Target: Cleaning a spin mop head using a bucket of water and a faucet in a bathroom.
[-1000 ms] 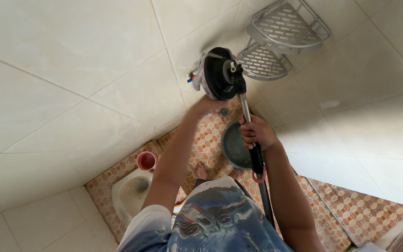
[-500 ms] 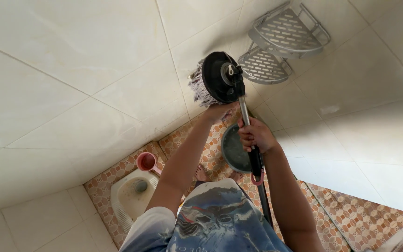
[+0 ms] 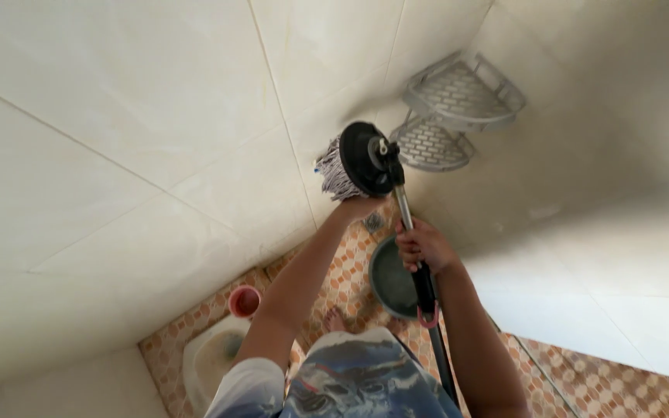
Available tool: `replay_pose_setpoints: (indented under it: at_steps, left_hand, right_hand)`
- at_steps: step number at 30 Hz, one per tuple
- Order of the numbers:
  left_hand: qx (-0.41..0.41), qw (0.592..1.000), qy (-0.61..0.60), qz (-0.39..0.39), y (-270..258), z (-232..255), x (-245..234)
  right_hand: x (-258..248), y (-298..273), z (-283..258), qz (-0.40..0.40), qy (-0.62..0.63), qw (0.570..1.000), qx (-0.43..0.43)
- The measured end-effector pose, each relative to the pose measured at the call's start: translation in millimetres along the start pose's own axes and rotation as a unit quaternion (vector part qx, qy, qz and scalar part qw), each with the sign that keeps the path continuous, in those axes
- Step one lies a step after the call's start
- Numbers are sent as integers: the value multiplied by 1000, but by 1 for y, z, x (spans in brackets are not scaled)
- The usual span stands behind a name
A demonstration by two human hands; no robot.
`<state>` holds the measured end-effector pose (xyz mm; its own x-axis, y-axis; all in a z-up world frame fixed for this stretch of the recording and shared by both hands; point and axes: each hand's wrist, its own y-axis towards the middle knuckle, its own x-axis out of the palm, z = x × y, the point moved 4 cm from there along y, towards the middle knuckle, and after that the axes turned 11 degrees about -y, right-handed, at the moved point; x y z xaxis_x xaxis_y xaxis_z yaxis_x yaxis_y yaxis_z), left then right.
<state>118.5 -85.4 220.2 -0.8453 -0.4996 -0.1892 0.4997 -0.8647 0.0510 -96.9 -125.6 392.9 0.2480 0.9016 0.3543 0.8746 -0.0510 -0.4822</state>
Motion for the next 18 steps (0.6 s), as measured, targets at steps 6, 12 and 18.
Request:
replay_pose_setpoints:
  at_steps: [6,12,18]
  left_hand:
    - [-105,810,-568,-102,-59,58,-47]
    - [-7,711,-702,-46,-54,45,-25]
    - [-137,818,-556,-49,-34,6,-2]
  right_hand:
    - [4,-6,0,-39,50,998,7]
    - [16,-4,-13,-40,36,998,-14]
    - [23,-3,-14,-25,5,1000,-16]
